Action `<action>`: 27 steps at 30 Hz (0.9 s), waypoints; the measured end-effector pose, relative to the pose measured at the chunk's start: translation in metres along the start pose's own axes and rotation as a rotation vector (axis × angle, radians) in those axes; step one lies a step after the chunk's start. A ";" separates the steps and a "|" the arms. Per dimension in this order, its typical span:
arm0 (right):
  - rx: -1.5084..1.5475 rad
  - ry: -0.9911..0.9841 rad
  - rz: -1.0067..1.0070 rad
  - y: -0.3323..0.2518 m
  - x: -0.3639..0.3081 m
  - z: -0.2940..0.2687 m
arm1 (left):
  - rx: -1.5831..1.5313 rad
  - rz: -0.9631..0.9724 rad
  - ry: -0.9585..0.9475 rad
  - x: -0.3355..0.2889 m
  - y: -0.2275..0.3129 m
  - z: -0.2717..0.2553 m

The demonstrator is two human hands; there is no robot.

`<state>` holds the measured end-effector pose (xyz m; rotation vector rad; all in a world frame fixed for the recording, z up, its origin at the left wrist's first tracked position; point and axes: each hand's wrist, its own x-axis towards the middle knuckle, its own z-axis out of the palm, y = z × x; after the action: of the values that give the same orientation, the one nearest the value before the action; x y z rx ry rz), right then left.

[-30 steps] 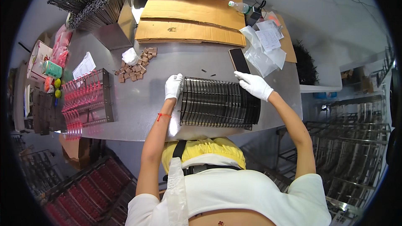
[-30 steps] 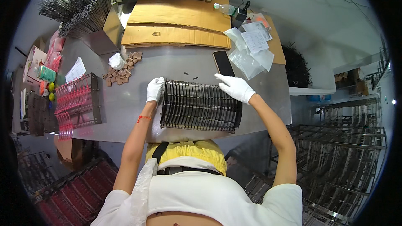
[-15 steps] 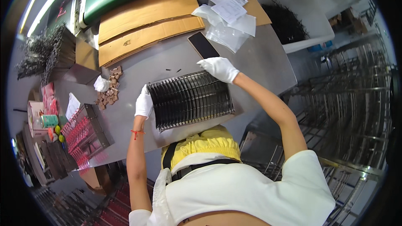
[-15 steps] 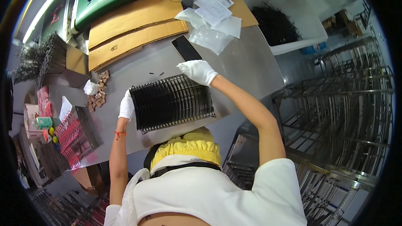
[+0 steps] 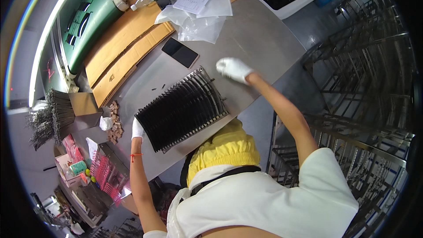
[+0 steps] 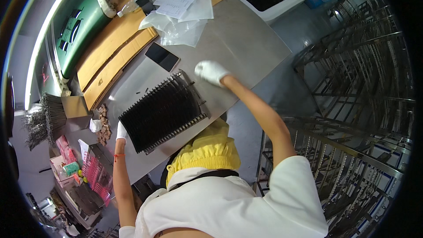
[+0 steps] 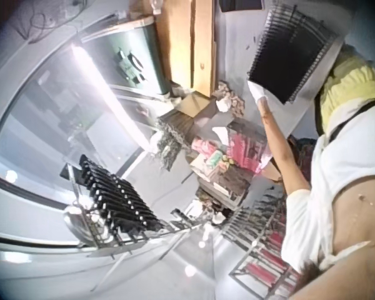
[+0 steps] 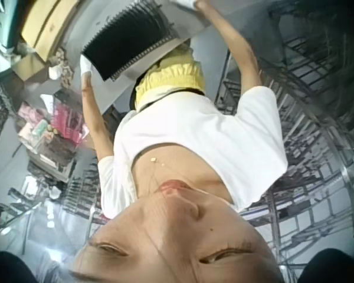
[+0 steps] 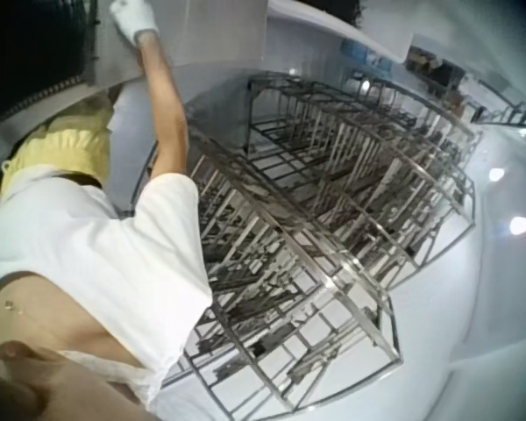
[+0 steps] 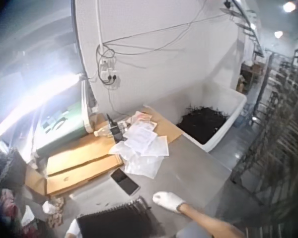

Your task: The person assembles plastic hangers by inserting metal rods into pink and black hanger frames. They pick up hangers from a conveyor belt, insert rods, and place the assembled units into metal racks on the table.

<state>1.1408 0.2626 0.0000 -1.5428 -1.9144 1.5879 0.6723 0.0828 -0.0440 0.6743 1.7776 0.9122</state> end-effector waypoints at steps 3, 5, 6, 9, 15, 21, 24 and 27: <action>0.004 -0.013 -0.187 0.010 -0.056 0.039 | -0.232 -0.091 0.035 0.013 -0.028 -0.017; 0.093 0.056 -0.242 0.017 -0.072 0.061 | -0.296 -0.111 0.037 0.013 -0.021 -0.012; 0.086 0.102 -0.291 0.025 -0.069 0.069 | -0.277 -0.098 0.041 0.014 -0.018 -0.012; 0.040 0.216 -0.397 0.039 -0.059 0.088 | -0.388 -0.166 0.004 0.022 -0.022 -0.017; -0.115 0.269 -0.453 0.031 -0.050 0.097 | -0.224 0.069 -0.125 0.014 -0.017 -0.019; 0.087 -0.046 -0.376 0.021 -0.046 0.072 | 0.577 0.257 -0.116 -0.045 0.010 -0.033; 0.077 -0.121 -0.211 0.004 -0.033 0.042 | 0.152 -0.062 -0.152 -0.105 0.029 -0.037; 0.533 0.187 -0.093 0.035 0.019 0.036 | 0.194 -0.213 -0.083 -0.154 -0.002 -0.043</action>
<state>1.1269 0.2521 -0.0511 -1.2961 -1.3011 1.6648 0.6876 -0.0500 0.0438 0.6216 1.8374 0.5665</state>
